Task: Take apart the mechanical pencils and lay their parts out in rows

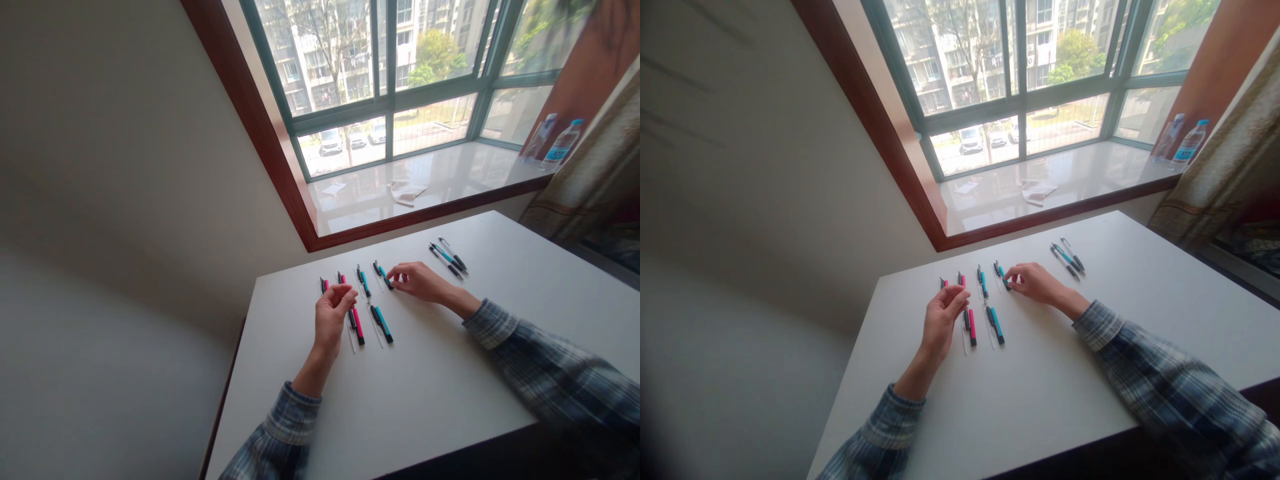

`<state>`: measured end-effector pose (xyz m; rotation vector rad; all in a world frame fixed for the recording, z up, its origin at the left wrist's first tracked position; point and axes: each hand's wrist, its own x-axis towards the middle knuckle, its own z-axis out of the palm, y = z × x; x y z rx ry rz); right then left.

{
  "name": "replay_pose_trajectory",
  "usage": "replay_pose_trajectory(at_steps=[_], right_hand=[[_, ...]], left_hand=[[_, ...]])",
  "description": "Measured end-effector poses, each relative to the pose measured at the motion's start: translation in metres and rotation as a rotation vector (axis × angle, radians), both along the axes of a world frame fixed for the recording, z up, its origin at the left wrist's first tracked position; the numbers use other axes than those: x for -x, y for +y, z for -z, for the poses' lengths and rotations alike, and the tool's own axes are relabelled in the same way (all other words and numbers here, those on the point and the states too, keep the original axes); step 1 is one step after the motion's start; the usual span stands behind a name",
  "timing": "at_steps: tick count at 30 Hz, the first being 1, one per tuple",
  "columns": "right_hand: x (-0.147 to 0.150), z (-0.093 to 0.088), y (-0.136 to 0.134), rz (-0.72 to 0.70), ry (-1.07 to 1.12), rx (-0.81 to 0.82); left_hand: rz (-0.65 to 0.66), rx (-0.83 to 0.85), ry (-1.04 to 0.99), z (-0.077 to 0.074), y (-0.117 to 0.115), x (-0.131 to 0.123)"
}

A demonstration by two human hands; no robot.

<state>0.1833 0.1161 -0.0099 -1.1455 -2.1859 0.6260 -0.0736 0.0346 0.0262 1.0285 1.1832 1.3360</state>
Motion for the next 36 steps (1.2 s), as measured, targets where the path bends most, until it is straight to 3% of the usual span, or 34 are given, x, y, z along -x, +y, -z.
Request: replay_pose_trajectory(at_steps=[8,13,18,24,36], right_hand=[[0.001,0.001,-0.002,0.002,-0.013,-0.015],[0.004,-0.011,-0.005,0.015,0.08,-0.095],[0.023,-0.028,-0.024,-0.108,0.292,-0.061],[0.044,-0.028,-0.042,-0.18,0.419,0.035],[0.041,-0.024,-0.039,-0.098,0.3,-0.029]], left_hand=[[0.011,0.001,0.017,0.002,0.0,0.001],[0.025,-0.018,0.064,0.001,0.001,0.001],[0.085,-0.11,0.193,-0.007,-0.001,-0.002],[0.158,-0.249,0.462,-0.013,-0.007,-0.007],[0.144,-0.277,0.512,-0.008,-0.006,-0.007]])
